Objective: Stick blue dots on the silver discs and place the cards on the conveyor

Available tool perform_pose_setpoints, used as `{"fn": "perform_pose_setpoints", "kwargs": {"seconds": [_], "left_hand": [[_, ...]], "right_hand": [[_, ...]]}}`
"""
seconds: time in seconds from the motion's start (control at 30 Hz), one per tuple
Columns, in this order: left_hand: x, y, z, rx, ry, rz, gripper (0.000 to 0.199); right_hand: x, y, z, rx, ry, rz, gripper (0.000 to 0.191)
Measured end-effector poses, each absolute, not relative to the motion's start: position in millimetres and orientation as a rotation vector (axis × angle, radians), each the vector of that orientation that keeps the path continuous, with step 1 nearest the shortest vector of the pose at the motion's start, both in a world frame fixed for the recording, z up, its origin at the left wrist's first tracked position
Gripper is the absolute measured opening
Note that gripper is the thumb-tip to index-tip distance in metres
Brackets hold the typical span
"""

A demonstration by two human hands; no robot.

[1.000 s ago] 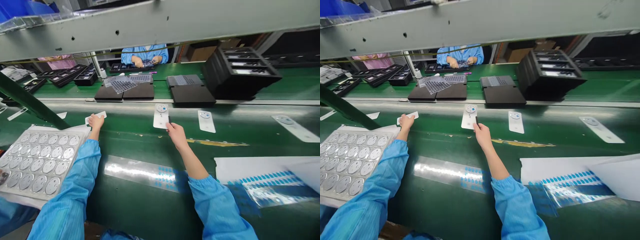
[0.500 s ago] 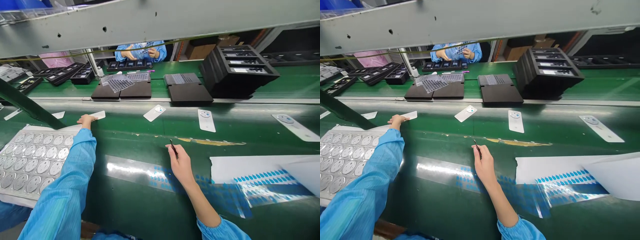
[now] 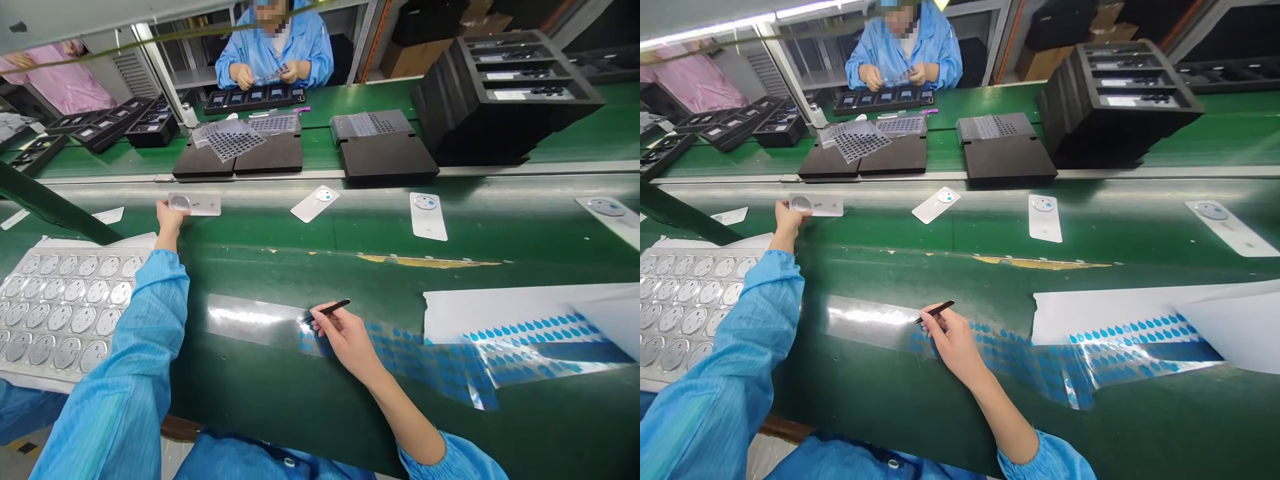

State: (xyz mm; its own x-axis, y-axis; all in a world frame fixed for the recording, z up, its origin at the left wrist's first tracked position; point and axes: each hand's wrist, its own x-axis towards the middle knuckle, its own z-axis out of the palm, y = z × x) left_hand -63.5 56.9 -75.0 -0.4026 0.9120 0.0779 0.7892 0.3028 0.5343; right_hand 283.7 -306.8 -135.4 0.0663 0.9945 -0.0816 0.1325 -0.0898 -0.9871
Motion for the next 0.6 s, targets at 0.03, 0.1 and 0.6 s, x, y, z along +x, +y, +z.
{"fn": "perform_pose_setpoints", "kwargs": {"seconds": [0.03,0.1,0.6], "left_hand": [[-56.8,50.7,-76.5,1.576,2.250,0.833,0.077],[-42.4,29.3,-76.9,1.626,1.945,1.044,0.073],[18.8,-198.1,-89.5,2.259,0.749,0.070,0.060]], "right_hand": [[283.1,-308.5,-136.3,-1.404,-1.232,1.174,0.041],[282.8,-310.8,-138.0,-1.416,-1.258,1.190,0.040],[287.7,-314.4,-135.3,-1.489,-1.266,1.200,0.039]]}}
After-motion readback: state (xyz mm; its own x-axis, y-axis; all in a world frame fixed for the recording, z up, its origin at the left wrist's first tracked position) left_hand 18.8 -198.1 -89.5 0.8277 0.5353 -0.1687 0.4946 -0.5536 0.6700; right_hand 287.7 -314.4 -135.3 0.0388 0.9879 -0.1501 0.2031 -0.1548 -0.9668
